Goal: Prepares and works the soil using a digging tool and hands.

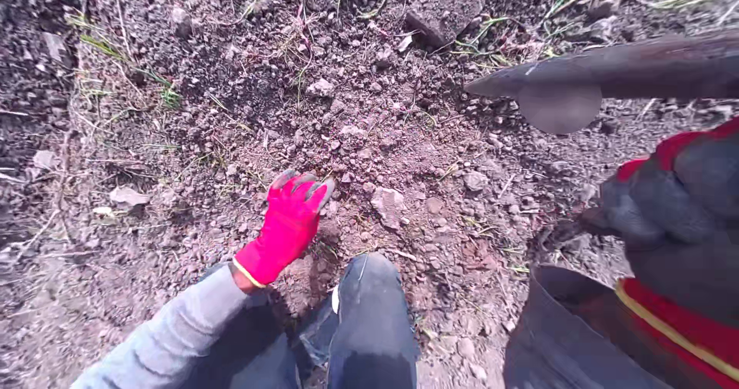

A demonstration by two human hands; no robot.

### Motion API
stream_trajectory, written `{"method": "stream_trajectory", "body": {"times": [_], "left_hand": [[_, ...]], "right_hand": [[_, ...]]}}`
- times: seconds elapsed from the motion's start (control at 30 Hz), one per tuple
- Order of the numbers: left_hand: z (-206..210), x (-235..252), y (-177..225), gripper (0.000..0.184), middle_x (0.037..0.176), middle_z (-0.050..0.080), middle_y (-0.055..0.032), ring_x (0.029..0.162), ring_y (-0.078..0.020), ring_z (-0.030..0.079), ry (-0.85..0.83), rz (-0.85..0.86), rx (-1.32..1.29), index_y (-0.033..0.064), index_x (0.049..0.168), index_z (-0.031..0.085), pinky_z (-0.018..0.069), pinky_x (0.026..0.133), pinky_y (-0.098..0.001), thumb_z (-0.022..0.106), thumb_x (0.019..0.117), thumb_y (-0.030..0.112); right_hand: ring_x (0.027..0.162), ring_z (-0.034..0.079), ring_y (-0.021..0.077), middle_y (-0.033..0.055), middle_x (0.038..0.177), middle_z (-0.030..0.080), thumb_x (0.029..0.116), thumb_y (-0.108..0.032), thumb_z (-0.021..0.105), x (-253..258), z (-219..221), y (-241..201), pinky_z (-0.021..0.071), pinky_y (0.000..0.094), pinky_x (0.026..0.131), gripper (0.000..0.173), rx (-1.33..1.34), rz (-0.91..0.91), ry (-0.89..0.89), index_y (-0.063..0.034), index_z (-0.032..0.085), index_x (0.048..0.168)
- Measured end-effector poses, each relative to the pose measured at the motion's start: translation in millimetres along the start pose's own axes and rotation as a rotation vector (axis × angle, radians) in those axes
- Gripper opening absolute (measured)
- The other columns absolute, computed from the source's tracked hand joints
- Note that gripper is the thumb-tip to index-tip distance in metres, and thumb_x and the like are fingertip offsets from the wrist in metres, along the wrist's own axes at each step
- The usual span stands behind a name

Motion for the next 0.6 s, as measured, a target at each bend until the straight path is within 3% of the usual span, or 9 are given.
{"method": "stream_trajectory", "body": {"times": [0.03,0.07,0.17,0.23,0.3,0.37,0.47,0.53,0.6], "left_hand": [[-17,18,5,0.040,0.115,0.071,-0.0250,0.114,-0.0484,0.065,0.005,-0.007,0.014,0.0055,0.131,0.069,0.0452,0.098,-0.0698,0.056,0.0930,0.004],[-30,40,9,0.041,0.114,0.068,-0.0288,0.107,-0.0497,0.066,0.010,-0.015,0.025,0.0031,0.133,0.066,0.0487,0.089,-0.0685,0.055,0.0932,0.003],[-46,106,35,0.043,0.118,0.062,-0.0273,0.097,-0.0433,0.065,0.000,0.016,-0.010,0.0048,0.137,0.065,0.0541,0.076,-0.0586,0.056,0.0952,-0.001],[-28,138,51,0.034,0.111,0.067,-0.0220,0.094,-0.0388,0.069,0.002,0.079,-0.026,0.0098,0.129,0.071,0.0569,0.074,-0.0551,0.059,0.0973,0.005],[11,143,56,0.025,0.104,0.071,-0.0188,0.092,-0.0378,0.071,-0.112,0.049,-0.071,0.0114,0.120,0.075,0.0568,0.075,-0.0570,0.062,0.0985,0.013],[51,129,50,0.021,0.103,0.073,-0.0154,0.094,-0.0357,0.072,-0.272,-0.038,-0.106,0.0134,0.115,0.075,0.0566,0.080,-0.0582,0.062,0.0999,0.022],[57,128,46,0.020,0.103,0.074,-0.0153,0.097,-0.0364,0.072,-0.256,-0.056,-0.069,0.0125,0.110,0.076,0.0548,0.084,-0.0609,0.066,0.0980,0.024],[33,153,51,0.021,0.104,0.072,-0.0178,0.102,-0.0394,0.069,-0.121,-0.013,0.039,0.0114,0.109,0.076,0.0500,0.091,-0.0636,0.064,0.1005,0.026],[26,177,65,0.022,0.109,0.069,-0.0190,0.108,-0.0412,0.065,-0.087,0.002,0.133,0.0124,0.111,0.075,0.0426,0.099,-0.0661,0.061,0.1021,0.027]], "right_hand": [[0.050,0.059,0.0095,-0.0020,0.065,0.062,0.0987,-0.010,0.066,22,33,2,0.0524,0.0260,0.046,0.008,-0.250,0.381,0.185,-0.0121,0.066,0.091],[0.050,0.057,0.0129,-0.0010,0.067,0.059,0.0986,-0.024,0.068,39,64,25,0.0514,0.0315,0.045,0.008,-0.506,0.549,0.200,-0.0167,0.064,0.098],[0.081,0.067,0.0316,0.0169,0.090,0.069,0.0987,-0.033,0.065,33,105,151,0.0540,0.0578,0.074,0.032,-0.653,0.701,0.071,-0.0033,0.068,0.109],[0.089,0.070,0.0242,0.0133,0.097,0.072,0.0995,-0.032,0.064,20,87,160,0.0563,0.0502,0.084,0.032,-0.584,0.687,0.083,-0.0038,0.070,0.114],[0.065,0.065,0.0125,0.0030,0.083,0.069,0.0985,-0.030,0.066,2,56,110,0.0580,0.0356,0.062,0.028,-0.440,0.572,0.238,-0.0094,0.069,0.117],[0.045,0.051,0.0069,-0.0058,0.068,0.059,0.1000,-0.032,0.065,-5,30,55,0.0505,0.0275,0.041,0.029,-0.185,0.399,0.375,-0.0180,0.065,0.125],[0.042,0.051,0.0077,-0.0055,0.065,0.057,0.1029,-0.033,0.062,12,21,38,0.0491,0.0282,0.035,0.025,-0.216,0.339,0.366,-0.0199,0.064,0.124],[0.055,0.061,0.0182,0.0064,0.075,0.064,0.1012,-0.031,0.064,25,49,97,0.0547,0.0400,0.050,0.024,-0.424,0.514,0.223,-0.0114,0.065,0.115],[0.088,0.069,0.0261,0.0156,0.097,0.071,0.0994,-0.029,0.065,15,80,167,0.0566,0.0497,0.082,0.031,-0.462,0.706,0.096,-0.0030,0.068,0.117]]}}
Point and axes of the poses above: each hand's wrist, its own x-axis towards the middle knuckle, its own z-axis out of the palm, y = z × x, the point moved 7 cm from there along x, towards the middle knuckle
